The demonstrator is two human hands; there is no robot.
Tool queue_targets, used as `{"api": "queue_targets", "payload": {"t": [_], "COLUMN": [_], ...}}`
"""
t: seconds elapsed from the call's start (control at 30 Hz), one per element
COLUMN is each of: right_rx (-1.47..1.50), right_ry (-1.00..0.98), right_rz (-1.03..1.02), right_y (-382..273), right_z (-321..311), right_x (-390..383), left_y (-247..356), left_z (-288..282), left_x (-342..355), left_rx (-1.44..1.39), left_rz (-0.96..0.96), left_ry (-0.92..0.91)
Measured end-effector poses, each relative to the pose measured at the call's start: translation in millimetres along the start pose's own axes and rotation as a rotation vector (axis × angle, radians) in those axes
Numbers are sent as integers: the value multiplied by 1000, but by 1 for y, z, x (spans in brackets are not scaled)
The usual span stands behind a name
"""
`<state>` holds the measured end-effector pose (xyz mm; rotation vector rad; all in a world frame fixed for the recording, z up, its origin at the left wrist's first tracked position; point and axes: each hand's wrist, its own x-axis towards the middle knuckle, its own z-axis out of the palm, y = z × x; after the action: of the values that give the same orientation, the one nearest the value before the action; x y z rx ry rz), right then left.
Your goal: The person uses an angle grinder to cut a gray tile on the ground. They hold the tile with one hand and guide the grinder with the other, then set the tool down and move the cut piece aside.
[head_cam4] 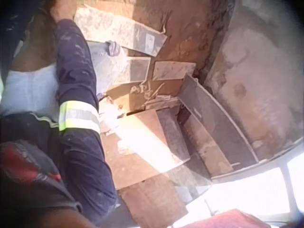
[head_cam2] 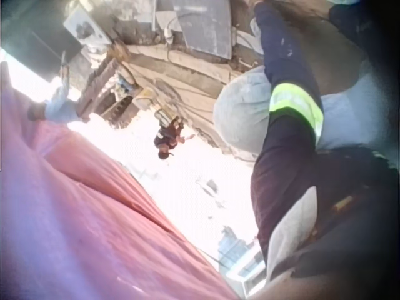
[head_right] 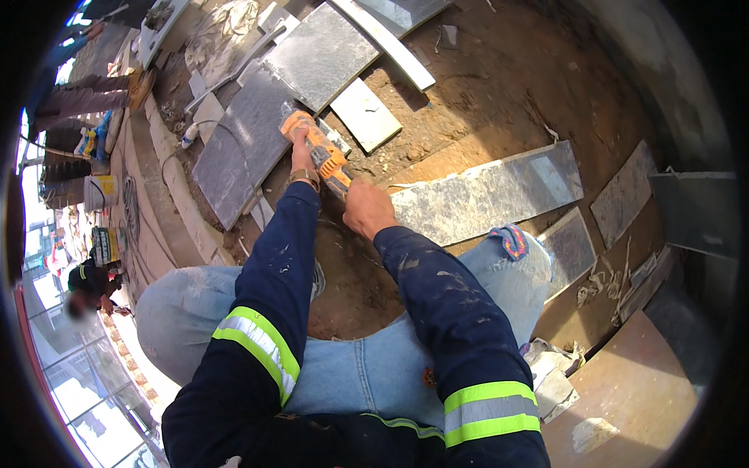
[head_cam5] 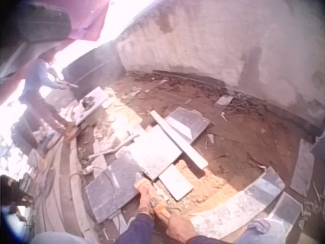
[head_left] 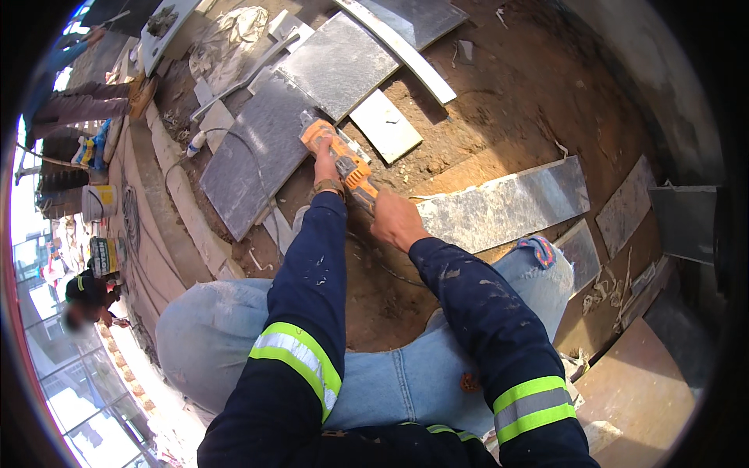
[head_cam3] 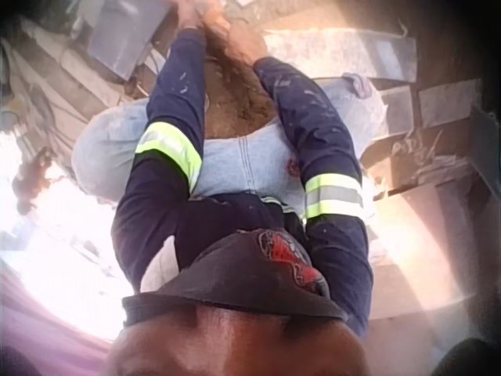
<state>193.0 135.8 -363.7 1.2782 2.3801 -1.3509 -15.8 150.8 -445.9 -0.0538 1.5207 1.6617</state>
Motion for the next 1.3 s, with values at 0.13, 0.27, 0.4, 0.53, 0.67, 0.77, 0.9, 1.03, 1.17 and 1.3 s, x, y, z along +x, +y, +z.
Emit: {"api": "queue_targets", "payload": {"t": [0.13,0.27,0.4,0.53,0.67,0.77,0.9,1.03,1.17,1.3], "right_rx": [-12,-50,-55,-33,-35,-41,-51,-52,-53,-52], "right_ry": [13,-11,-34,11,-7,-2,-12,-24,-33,-45], "right_rz": [-1,3,26,-11,-4,-6,6,16,37,46], "right_y": [4,-1,-3,2,0,3,-2,-4,-5,-10], "right_z": [-1,-4,-8,-4,-2,-1,-4,-5,-7,-9], "right_x": [-3,-7,-9,-6,-4,-2,-2,-1,-1,0], "left_y": [-5,-4,-6,-5,-2,-4,-2,-3,-5,-5], "left_z": [5,-1,-1,1,-1,2,0,-1,-2,-6], "left_x": [-6,-1,-2,-2,0,-4,0,4,6,13], "left_rx": [-9,34,25,19,18,5,12,11,40,29], "left_rz": [-6,2,-27,-34,-25,-13,-17,-18,-29,-20], "left_ry": [-9,35,18,14,11,-17,-9,7,42,32]}}
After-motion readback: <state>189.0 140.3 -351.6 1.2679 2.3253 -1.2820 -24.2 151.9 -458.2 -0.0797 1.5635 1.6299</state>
